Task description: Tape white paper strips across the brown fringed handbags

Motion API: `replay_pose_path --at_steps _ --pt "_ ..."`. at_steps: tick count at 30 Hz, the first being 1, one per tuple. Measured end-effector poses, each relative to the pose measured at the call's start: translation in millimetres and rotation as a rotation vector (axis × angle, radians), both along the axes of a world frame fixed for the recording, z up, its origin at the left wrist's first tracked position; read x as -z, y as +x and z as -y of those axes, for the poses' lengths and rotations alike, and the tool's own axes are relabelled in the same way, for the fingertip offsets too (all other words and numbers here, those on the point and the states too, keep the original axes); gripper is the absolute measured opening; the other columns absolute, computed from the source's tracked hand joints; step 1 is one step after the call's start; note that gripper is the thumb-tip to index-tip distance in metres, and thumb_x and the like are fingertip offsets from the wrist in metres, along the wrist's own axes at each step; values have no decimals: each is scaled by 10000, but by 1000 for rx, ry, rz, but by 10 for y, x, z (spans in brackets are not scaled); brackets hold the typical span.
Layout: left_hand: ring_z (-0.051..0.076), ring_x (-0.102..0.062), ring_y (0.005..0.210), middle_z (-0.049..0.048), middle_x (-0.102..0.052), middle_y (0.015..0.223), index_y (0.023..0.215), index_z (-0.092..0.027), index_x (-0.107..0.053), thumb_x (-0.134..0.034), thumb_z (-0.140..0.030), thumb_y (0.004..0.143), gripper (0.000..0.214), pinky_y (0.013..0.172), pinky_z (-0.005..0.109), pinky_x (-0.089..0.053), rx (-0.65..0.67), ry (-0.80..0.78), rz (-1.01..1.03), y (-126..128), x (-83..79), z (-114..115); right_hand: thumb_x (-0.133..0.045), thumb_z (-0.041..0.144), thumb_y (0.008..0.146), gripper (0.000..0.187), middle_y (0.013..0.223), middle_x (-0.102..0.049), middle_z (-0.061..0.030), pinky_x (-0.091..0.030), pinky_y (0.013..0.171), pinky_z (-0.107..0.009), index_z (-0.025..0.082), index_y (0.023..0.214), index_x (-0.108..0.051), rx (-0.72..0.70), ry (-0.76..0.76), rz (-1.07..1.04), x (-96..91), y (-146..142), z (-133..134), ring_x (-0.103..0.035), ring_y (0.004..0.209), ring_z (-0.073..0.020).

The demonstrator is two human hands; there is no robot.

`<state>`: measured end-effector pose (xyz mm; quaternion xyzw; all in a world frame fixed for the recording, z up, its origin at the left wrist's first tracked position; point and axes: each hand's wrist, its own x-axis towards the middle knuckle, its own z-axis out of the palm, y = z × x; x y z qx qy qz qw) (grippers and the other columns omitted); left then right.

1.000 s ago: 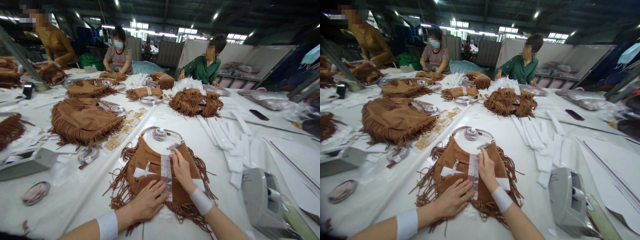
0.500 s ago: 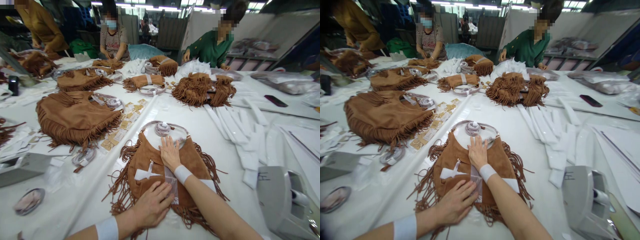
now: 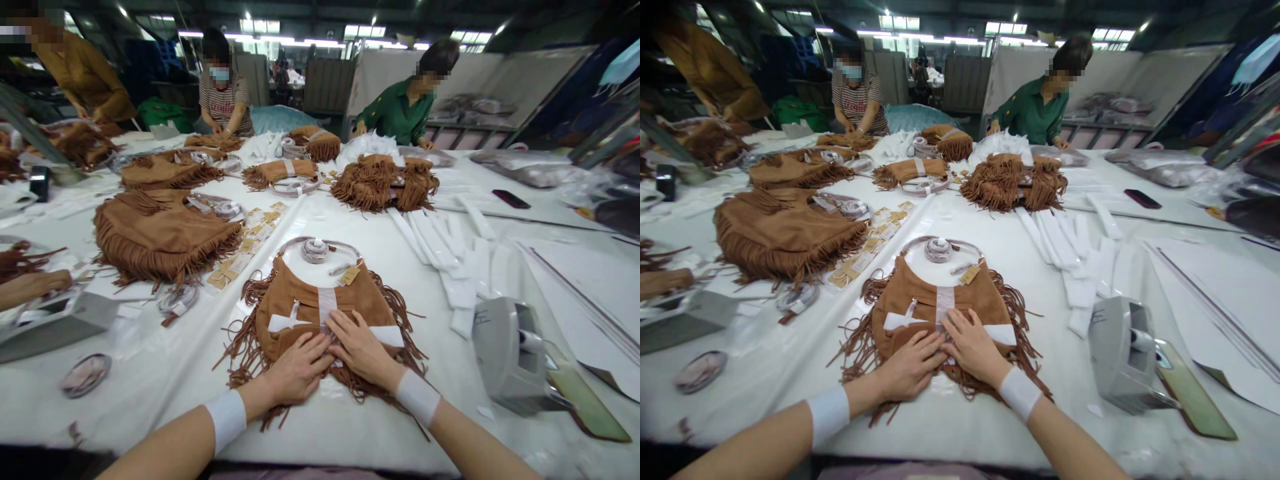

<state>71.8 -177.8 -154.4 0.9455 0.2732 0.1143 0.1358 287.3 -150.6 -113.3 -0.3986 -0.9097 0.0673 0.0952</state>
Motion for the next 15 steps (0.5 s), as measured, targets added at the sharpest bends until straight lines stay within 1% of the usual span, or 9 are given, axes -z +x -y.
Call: replay_pose_path --at_steps 3,4,6,8,10,12,13,14,15 --pt "289 -226 1416 153 -279 1524 1454 -153 -268 -458 -145 813 668 1146 490 -213 23 -41 -52 -16 -30 1 -599 352 871 539 1388 -488 -169 -296 1080 -577 165 1352 -445 -15 35 -72 59 168 420 -382 1325 -299" --pt "289 -209 1422 154 -263 1531 1461 -151 -249 -458 -124 794 700 1148 489 -212 23 -50 -72 -23 -42 3 -619 337 858 514 1378 -498 -164 -305 1078 -575 174 1324 -477 -18 55 -96 91 182 512 -393 1317 -297" --pt "289 -182 1430 155 -237 1541 1468 -148 -230 -457 -110 776 729 1149 489 -215 23 -59 -107 -29 -67 13 -598 247 867 382 1326 -549 -136 -344 1065 -540 204 1243 -550 -13 102 -133 168 177 623 -447 1276 -268" --pt "301 -175 1431 166 -218 1545 1464 -145 -242 -483 -165 796 710 1145 498 -221 33 -56 -120 -10 -88 36 -525 137 886 295 1233 -612 -106 -387 1042 -487 215 1161 -603 -1 163 -167 244 172 662 -504 1215 -226" --pt "320 -200 1421 184 -241 1532 1441 -141 -296 -524 -305 832 670 1137 519 -231 11 -38 -106 52 -79 79 -458 70 895 307 1157 -644 -90 -415 1017 -451 208 1113 -624 -5 219 -189 302 197 663 -533 1167 -202" --pt "334 -256 1400 195 -319 1496 1375 -144 -404 -534 -465 853 626 1125 546 -243 -80 -2 -72 146 -19 134 -435 77 909 299 1120 -648 -92 -432 993 -440 192 1111 -623 -30 247 -201 331 245 655 -538 1139 -203" --pt "334 -288 1385 196 -366 1470 1332 -146 -456 -520 -503 867 590 1118 556 -251 -139 27 -53 192 29 162 -433 97 921 280 1094 -649 -92 -440 975 -432 186 1105 -624 -40 249 -205 335 273 651 -543 1116 -203" --pt "329 -317 1372 193 -407 1444 1293 -149 -493 -501 -500 888 536 1112 562 -259 -191 63 -36 231 87 186 -431 122 934 257 1056 -651 -87 -449 952 -419 183 1090 -626 -49 244 -204 336 300 648 -551 1079 -199" --pt "318 -339 1362 186 -436 1425 1268 -152 -512 -481 -458 916 468 1108 562 -267 -225 104 -21 256 147 204 -428 148 947 238 1005 -651 -78 -456 926 -403 182 1067 -630 -59 238 -197 334 325 643 -560 1030 -192"
